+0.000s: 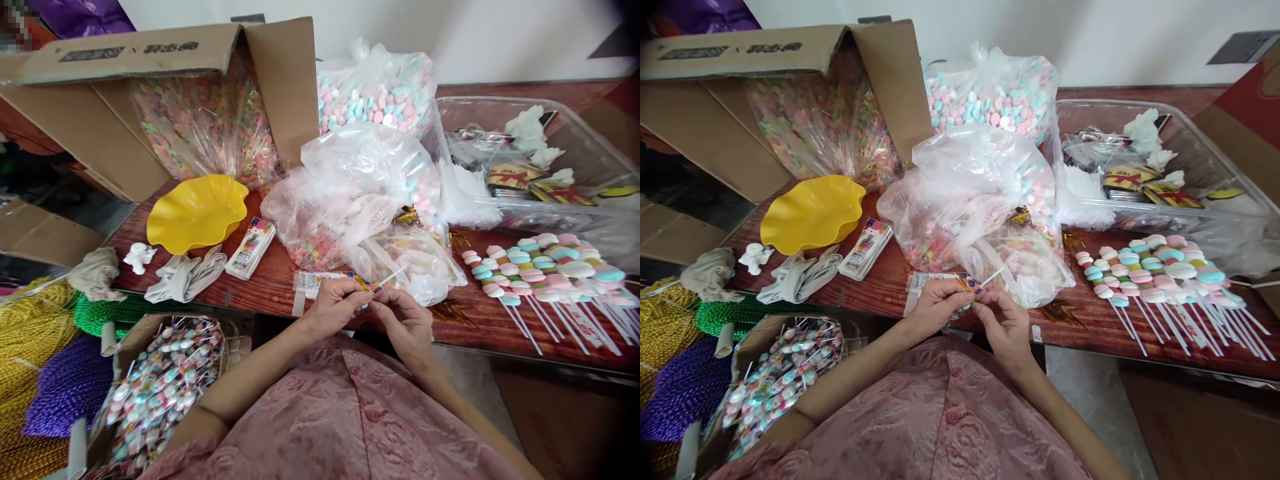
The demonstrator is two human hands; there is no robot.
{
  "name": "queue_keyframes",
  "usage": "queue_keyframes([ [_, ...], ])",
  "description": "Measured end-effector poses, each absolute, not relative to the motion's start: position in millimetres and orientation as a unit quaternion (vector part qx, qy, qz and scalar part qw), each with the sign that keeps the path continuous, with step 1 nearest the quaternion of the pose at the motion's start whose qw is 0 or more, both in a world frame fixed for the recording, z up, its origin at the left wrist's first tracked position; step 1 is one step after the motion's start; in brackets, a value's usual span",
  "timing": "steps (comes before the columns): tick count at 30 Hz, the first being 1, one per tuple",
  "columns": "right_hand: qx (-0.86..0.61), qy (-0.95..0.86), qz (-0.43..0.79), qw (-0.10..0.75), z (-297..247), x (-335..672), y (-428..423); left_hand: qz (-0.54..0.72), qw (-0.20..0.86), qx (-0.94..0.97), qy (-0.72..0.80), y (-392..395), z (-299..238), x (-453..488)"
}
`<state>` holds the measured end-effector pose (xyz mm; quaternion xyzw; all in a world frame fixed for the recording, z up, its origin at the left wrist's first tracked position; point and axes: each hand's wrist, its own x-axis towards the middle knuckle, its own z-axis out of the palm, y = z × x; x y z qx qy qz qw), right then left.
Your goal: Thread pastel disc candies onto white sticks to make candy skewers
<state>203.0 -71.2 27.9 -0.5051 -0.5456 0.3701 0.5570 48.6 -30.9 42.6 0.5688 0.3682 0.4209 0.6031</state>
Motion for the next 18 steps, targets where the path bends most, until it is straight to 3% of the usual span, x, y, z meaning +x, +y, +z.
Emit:
queue_keyframes([
  [7,-0.489,-0.542,0.476,0.49,29.8,220.8,-61.9,0.384,0.564,0.628,0.374,-30.1,42.0,53.3],
  [10,-0.483,-0.511,0.489,0.516,31.3,226.6,-64.2,0.375,0.567,0.63,0.375,-30.3,39.6,56.6],
  [15,-0.499,-0.399,0.395,0.66,35.9,253.8,-79.2,0.375,0.597,0.6,0.378,-29.6,35.3,60.2],
  [18,-0.562,-0.447,0.354,0.599,37.6,269.2,-88.3,0.374,0.619,0.58,0.375,-28.7,34.6,64.2],
])
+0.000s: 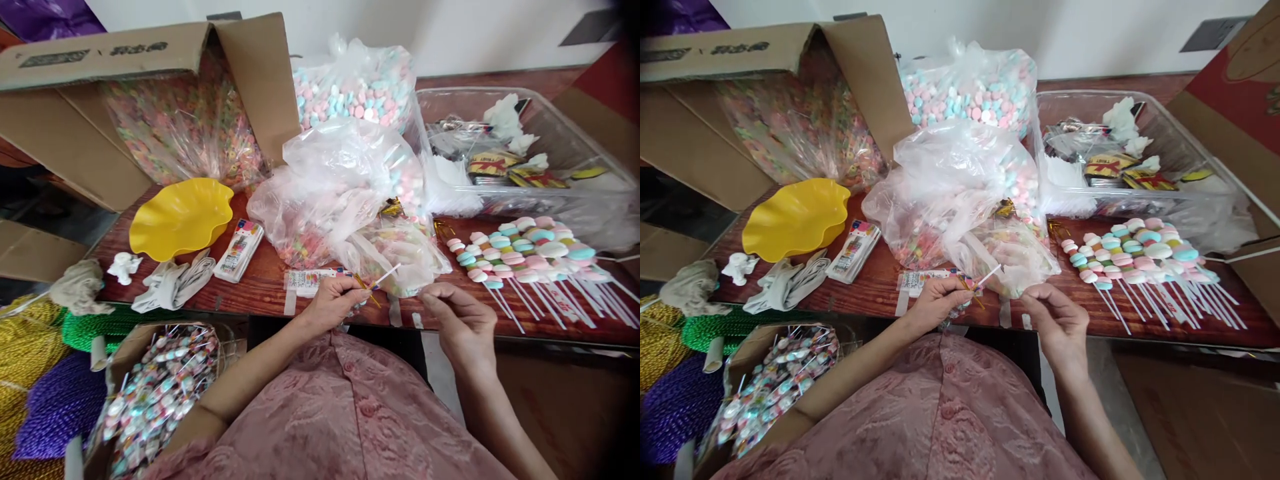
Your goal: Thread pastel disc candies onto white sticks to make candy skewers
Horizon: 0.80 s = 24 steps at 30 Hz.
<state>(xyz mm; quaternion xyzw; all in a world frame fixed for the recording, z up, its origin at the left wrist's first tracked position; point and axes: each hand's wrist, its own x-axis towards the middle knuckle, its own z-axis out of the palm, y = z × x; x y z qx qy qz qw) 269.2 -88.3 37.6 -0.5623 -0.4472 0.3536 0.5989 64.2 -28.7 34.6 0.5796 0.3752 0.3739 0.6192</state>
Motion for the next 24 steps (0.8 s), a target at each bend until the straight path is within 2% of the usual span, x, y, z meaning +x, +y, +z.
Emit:
queue_keyframes([
  [2,-0.569,-0.507,0.397,0.511,38.1,269.7,-90.4,0.368,0.632,0.578,0.363,-28.8,35.4,69.1],
  [4,-0.548,-0.53,0.45,0.466,37.7,263.5,-88.5,0.366,0.634,0.585,0.349,-29.8,37.1,74.6],
  [9,-0.506,-0.474,0.54,0.478,32.3,249.8,-82.0,0.365,0.593,0.634,0.335,-32.6,40.2,78.2],
  [11,-0.502,-0.469,0.537,0.489,32.7,251.0,-84.0,0.363,0.57,0.655,0.338,-32.5,39.5,74.6],
  [13,-0.525,-0.508,0.437,0.525,38.3,254.7,-86.5,0.357,0.541,0.679,0.344,-31.9,38.5,71.0],
  [15,-0.542,-0.58,0.252,0.553,49.3,258.9,-86.1,0.345,0.51,0.707,0.347,-31.5,37.5,69.8],
  [16,-0.541,-0.622,0.159,0.543,56.0,260.5,-84.2,0.339,0.497,0.721,0.343,-31.5,37.2,70.4],
  [18,-0.529,-0.707,0.04,0.467,68.6,261.9,-77.5,0.329,0.474,0.748,0.329,-31.9,36.9,73.7],
  [21,-0.508,-0.798,0.032,0.323,77.8,260.7,-65.1,0.321,0.447,0.776,0.309,-32.6,36.7,79.8],
  [22,-0.5,-0.808,0.053,0.306,77.4,259.8,-61.9,0.318,0.442,0.781,0.305,-32.7,36.7,81.0],
  [24,-0.489,-0.803,0.098,0.327,72.8,257.6,-57.8,0.316,0.443,0.782,0.302,-32.5,37.2,81.4],
])
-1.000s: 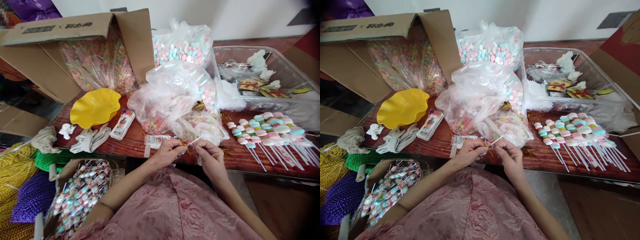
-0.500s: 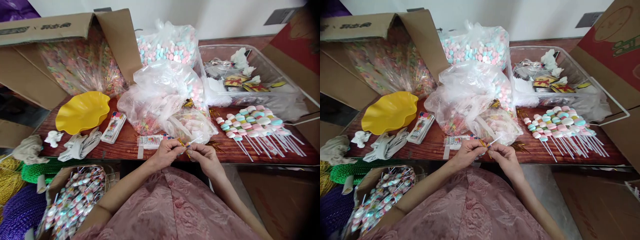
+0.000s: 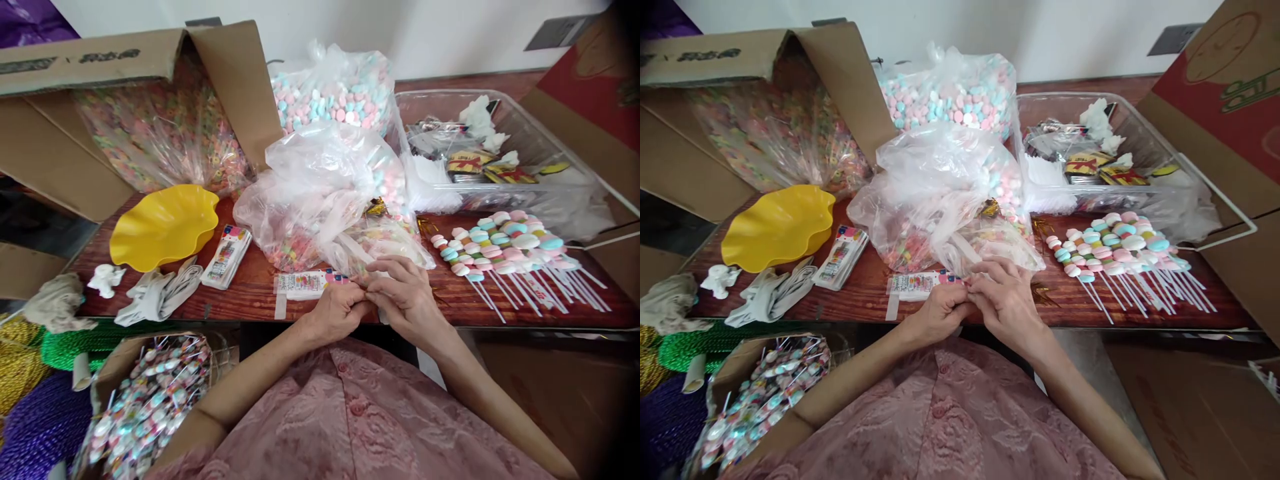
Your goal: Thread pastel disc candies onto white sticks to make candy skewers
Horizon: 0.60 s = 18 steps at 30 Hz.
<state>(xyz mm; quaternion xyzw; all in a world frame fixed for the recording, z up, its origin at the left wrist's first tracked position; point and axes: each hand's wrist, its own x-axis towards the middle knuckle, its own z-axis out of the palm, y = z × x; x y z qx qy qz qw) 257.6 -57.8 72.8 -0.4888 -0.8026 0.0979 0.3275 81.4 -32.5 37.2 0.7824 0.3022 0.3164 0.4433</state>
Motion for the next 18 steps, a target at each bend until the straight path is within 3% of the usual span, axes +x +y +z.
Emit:
queue_keyframes([
  [6,-0.46,-0.725,0.165,0.486,62.6,251.4,-64.4,0.319,0.527,0.726,0.304,-30.3,36.8,75.4],
  [11,-0.547,-0.559,0.097,0.616,70.5,295.3,-76.9,0.334,0.61,0.632,0.342,-28.3,33.6,71.0],
  [16,-0.634,-0.621,-0.028,0.46,59.6,353.8,-75.9,0.353,0.62,0.597,0.366,-25.8,31.1,68.9],
  [18,-0.627,-0.639,-0.023,0.446,55.0,343.1,-76.9,0.364,0.603,0.603,0.375,-25.6,29.5,70.3],
])
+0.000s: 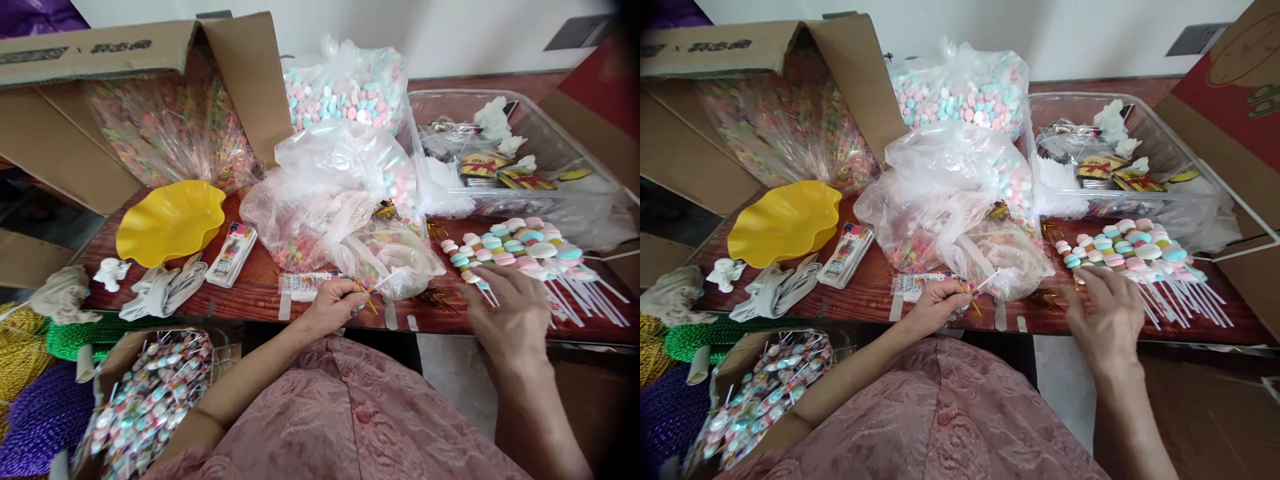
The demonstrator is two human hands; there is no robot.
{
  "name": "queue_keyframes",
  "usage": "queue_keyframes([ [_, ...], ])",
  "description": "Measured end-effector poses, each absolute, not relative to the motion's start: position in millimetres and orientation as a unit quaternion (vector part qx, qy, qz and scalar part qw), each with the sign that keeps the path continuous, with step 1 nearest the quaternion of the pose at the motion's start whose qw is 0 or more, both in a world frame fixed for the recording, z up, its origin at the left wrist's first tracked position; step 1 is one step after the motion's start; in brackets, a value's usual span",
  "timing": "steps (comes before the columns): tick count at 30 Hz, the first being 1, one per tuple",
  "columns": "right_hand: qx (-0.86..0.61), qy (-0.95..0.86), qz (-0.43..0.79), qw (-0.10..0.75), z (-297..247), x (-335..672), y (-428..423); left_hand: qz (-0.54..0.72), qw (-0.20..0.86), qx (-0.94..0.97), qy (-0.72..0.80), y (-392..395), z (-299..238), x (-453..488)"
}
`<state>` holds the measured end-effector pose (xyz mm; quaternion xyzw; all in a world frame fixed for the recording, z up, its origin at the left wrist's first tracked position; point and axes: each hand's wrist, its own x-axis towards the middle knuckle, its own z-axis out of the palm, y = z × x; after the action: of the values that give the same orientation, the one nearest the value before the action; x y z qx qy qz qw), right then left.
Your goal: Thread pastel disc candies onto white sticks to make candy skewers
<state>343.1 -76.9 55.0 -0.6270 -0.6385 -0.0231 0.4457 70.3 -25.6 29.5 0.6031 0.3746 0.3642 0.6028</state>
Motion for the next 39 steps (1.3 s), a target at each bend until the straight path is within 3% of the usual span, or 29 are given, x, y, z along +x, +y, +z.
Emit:
queue_keyframes([
  [3,-0.565,-0.628,0.178,0.504,50.6,293.5,-78.4,0.386,0.587,0.603,0.377,-26.7,29.8,73.5],
  [7,-0.508,-0.549,0.439,0.498,40.3,236.7,-69.8,0.401,0.559,0.619,0.378,-28.8,40.8,72.5],
  [11,-0.455,-0.482,0.554,0.504,27.0,228.2,-59.3,0.396,0.523,0.656,0.375,-28.5,53.0,63.4],
  [14,-0.408,-0.507,0.611,0.451,23.2,234.9,-53.7,0.367,0.521,0.676,0.369,-27.5,55.4,57.1],
  [17,-0.385,-0.636,0.553,0.376,27.7,244.3,-49.8,0.295,0.57,0.68,0.354,-26.1,54.6,53.6],
  [22,-0.253,-0.873,0.257,0.329,46.0,257.4,-54.1,0.155,0.731,0.582,0.322,-25.0,57.5,47.8],
  [27,-0.121,-0.949,0.042,0.286,69.4,254.7,-66.8,-0.003,0.836,0.467,0.289,-27.6,62.3,41.6],
  [39,-0.076,-0.944,-0.042,0.318,68.2,243.9,-67.9,-0.089,0.849,0.483,0.196,-18.6,68.0,37.7],
])
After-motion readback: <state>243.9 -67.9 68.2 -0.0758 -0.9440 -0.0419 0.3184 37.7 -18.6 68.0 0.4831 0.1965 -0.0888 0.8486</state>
